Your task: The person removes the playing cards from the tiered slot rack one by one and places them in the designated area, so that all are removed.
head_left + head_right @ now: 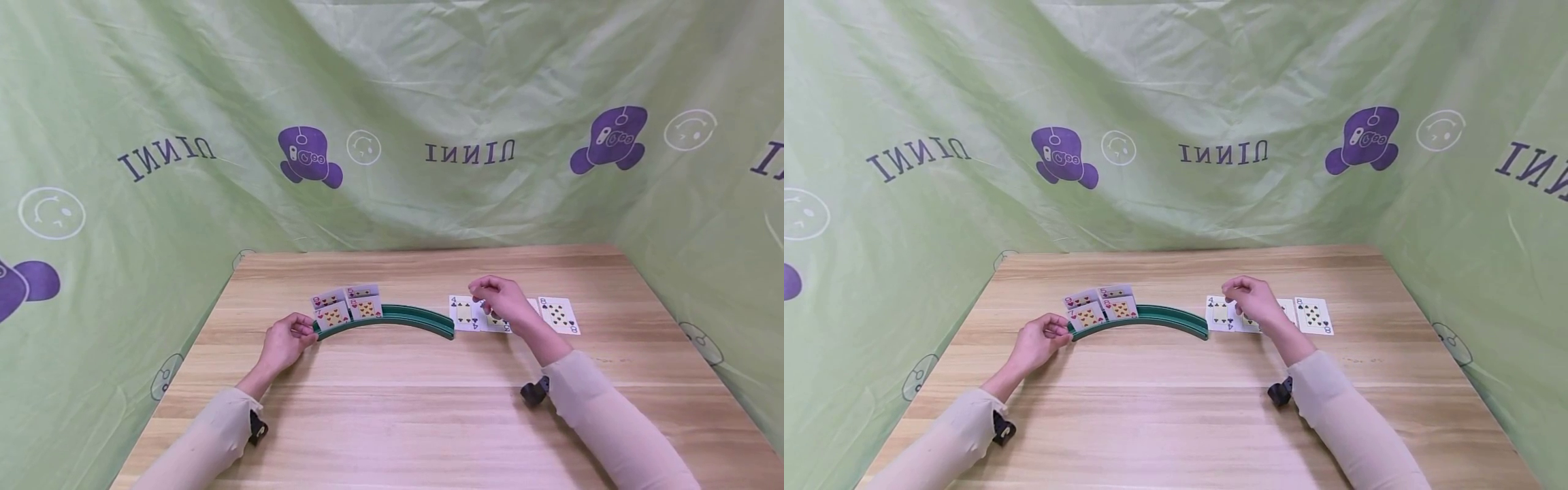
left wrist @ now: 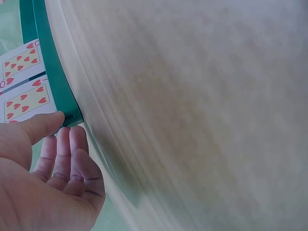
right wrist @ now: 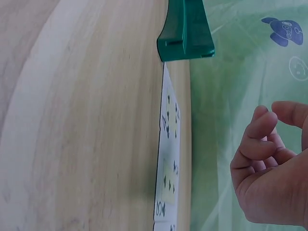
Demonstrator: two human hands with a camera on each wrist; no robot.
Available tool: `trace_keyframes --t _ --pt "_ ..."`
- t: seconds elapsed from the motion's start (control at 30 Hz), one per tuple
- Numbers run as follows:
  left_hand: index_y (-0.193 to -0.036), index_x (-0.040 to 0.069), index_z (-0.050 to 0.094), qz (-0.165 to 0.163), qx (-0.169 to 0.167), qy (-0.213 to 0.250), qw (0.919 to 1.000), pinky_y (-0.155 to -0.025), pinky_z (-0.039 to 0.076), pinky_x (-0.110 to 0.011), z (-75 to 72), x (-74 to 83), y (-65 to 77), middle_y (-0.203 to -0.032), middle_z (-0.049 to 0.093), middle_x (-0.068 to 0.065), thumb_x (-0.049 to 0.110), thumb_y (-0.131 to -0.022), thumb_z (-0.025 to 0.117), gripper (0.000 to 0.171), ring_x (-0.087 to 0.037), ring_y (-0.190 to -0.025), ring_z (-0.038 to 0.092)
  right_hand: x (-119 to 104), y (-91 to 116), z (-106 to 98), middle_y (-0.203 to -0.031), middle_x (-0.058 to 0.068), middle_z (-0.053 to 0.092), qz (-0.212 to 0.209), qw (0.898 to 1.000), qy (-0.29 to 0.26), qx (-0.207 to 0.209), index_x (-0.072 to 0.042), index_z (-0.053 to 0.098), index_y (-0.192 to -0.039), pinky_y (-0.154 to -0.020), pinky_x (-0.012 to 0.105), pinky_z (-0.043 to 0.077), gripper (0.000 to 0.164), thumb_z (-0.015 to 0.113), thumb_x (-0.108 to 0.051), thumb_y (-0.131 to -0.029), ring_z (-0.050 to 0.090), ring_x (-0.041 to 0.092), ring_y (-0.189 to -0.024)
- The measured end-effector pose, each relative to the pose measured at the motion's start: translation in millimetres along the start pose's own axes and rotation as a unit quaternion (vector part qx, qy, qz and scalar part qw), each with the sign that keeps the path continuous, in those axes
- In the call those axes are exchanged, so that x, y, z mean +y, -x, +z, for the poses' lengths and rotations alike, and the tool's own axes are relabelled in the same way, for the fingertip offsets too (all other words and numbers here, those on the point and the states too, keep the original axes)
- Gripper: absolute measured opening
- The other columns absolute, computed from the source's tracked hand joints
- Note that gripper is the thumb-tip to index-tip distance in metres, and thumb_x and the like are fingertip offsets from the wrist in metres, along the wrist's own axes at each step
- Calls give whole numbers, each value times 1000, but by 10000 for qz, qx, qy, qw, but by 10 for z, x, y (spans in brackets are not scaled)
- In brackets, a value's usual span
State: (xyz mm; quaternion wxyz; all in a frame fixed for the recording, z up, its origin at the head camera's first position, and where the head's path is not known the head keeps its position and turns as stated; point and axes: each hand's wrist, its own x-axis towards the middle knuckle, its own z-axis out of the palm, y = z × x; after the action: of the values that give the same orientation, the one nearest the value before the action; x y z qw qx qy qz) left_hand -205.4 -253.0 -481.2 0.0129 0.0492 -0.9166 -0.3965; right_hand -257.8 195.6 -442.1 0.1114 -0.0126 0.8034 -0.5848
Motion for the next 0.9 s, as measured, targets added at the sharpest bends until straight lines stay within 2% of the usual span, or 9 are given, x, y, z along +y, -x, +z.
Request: trace_keyframes --t 0.13,0.27,0.47,0.6,0.7,0.9 --pt "-107 4 66 -16 -12 0 10000 -78 55 -26 3 4 -2 -95 70 -10 5 -84 76 25 -18 -85 66 -25 -11 88 -96 5 63 -54 10000 -22 -77 -3 61 -122 -53 23 39 27 55 -20 -101 52 9 -64" --pt "-107 4 65 8 -4 -7 10000 -77 55 -25 -3 2 -4 -95 70 -10 5 -85 75 24 -17 -84 65 -54 -21 172 -96 5 64 -116 9997 -96 -186 -1 60 -123 -53 23 39 29 57 -21 -101 52 9 -64" --pt "-108 4 65 0 6 -40 10000 -76 54 -24 -9 10 -8 -95 70 -10 5 -85 75 25 -17 -84 65 -111 -26 280 -99 13 66 -230 9990 -256 -276 0 60 -122 -53 23 40 30 58 -20 -100 53 9 -62" --pt "-107 5 65 -18 19 -54 10000 -76 53 -23 -10 14 -7 -95 70 -10 6 -85 76 25 -18 -84 65 -134 -27 345 -94 8 67 -266 9987 -305 -320 -3 63 -118 -53 23 40 25 58 -19 -100 54 11 -63" --pt "-107 4 65 17 24 -60 10000 -75 54 -22 -11 11 -2 -94 70 -10 5 -85 76 24 -17 -83 65 -149 -25 392 -91 5 66 -309 9984 -303 -368 -1 62 -119 -52 24 41 26 58 -18 -100 54 11 -63" --pt "-107 4 66 23 30 1 10000 -77 55 -25 -4 1 3 -94 70 -10 5 -84 76 25 -16 -84 66 -184 -24 495 -96 10 67 -306 9982 -323 -414 0 62 -119 -53 24 41 27 58 -18 -99 54 12 -63"
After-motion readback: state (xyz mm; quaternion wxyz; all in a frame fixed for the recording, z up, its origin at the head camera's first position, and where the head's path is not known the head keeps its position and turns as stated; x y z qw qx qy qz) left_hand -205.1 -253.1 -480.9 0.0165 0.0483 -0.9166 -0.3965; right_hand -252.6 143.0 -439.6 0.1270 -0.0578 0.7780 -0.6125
